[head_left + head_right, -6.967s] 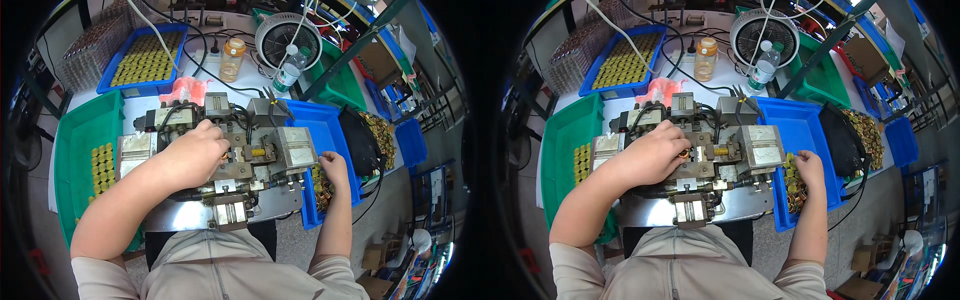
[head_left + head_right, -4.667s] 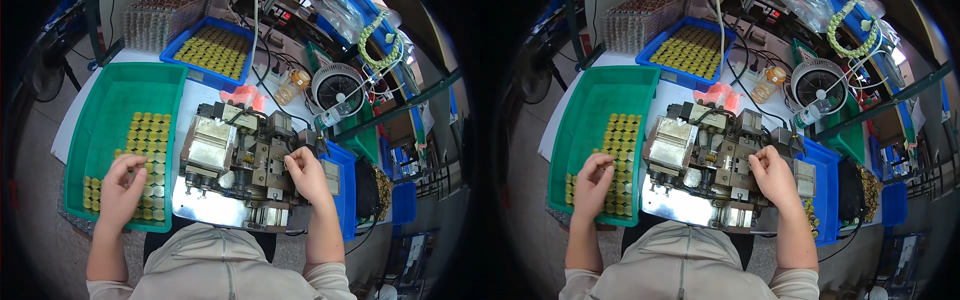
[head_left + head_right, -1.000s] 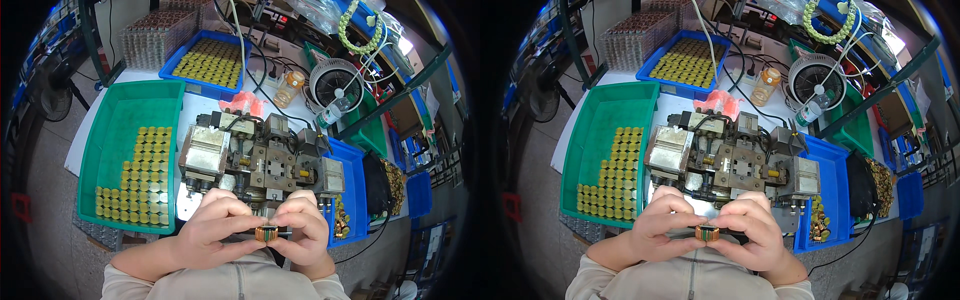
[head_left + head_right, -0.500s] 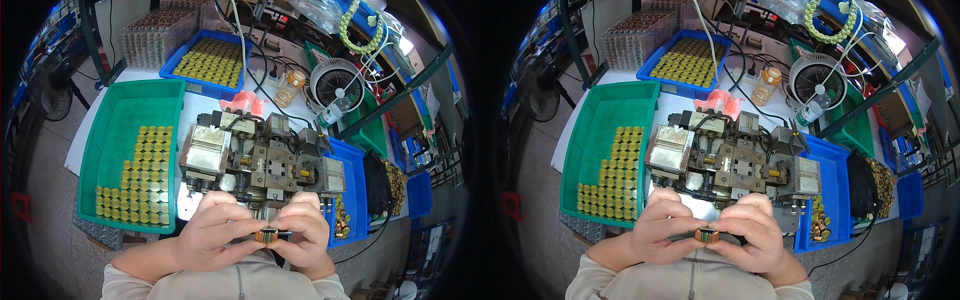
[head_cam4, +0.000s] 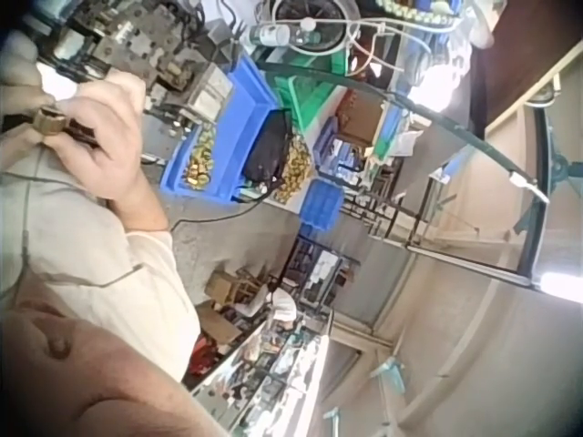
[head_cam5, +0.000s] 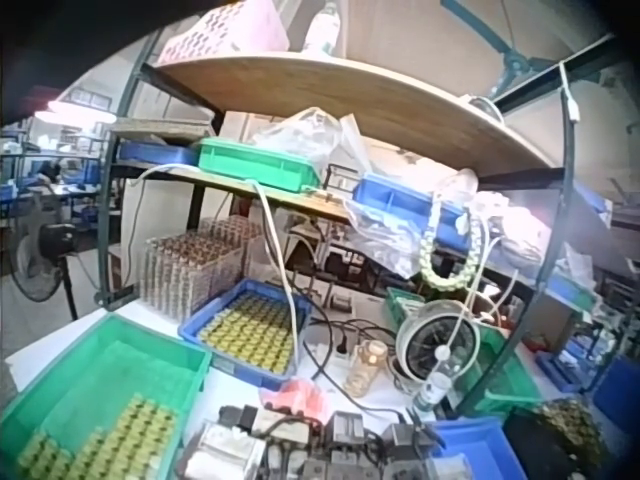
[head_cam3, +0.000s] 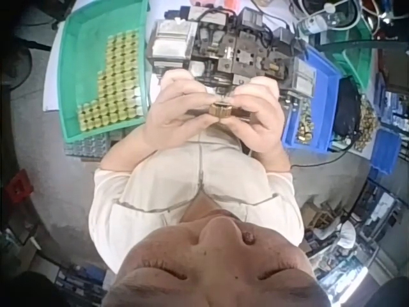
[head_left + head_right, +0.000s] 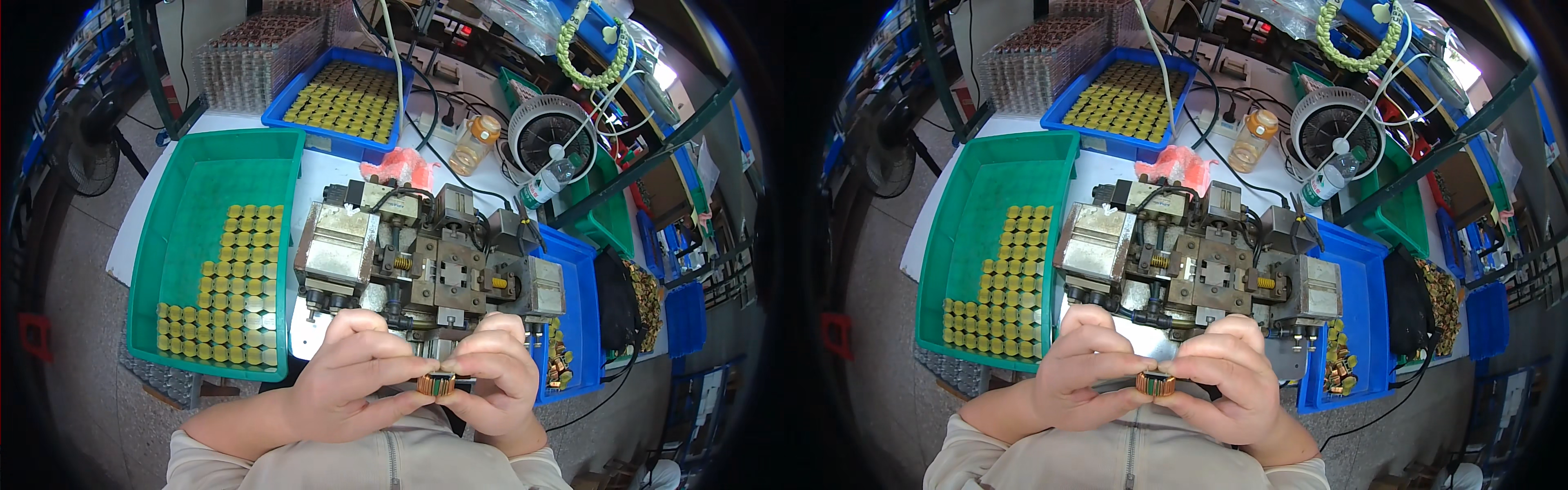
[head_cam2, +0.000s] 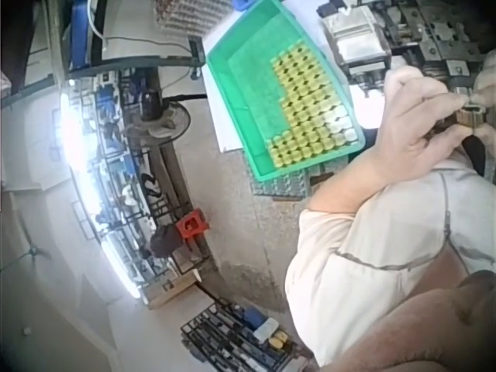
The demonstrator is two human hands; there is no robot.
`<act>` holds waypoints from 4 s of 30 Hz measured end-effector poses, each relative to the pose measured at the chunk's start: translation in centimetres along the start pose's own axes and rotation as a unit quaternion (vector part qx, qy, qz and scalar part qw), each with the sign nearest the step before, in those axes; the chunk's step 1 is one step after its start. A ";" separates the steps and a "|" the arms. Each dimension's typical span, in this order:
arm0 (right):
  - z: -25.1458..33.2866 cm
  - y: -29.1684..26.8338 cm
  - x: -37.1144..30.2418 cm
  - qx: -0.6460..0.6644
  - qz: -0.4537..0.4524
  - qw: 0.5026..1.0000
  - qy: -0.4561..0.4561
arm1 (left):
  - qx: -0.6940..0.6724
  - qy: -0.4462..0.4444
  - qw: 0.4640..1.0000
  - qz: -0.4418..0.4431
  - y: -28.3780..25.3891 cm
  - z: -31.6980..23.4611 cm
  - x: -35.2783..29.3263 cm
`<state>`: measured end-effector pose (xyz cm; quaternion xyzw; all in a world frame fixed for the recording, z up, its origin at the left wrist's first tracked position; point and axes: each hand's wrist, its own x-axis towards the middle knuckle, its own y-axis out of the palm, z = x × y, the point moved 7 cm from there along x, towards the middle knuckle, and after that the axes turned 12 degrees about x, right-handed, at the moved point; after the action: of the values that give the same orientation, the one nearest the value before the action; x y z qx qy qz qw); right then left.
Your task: Assembling electronic components using a manual press machine on an assembly line.
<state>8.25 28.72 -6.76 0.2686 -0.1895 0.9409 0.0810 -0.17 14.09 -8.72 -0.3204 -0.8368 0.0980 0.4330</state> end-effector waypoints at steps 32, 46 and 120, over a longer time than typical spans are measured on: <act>-0.3 0.3 0.2 -0.002 -0.002 1.000 0.020 | -0.022 -0.037 0.999 -0.006 0.1 0.3 0.0; -0.5 0.3 0.4 -0.005 0.004 1.000 0.016 | -0.029 -0.056 0.998 -0.005 -0.1 0.4 0.1; -3.8 3.4 -1.6 0.227 -0.239 0.901 0.281 | 0.076 0.002 0.990 -0.121 -0.4 0.2 -1.3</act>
<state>6.94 27.04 -11.71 0.0415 0.1301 0.9472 0.2901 0.04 12.97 -9.56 -0.1832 -0.8585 0.1077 0.4666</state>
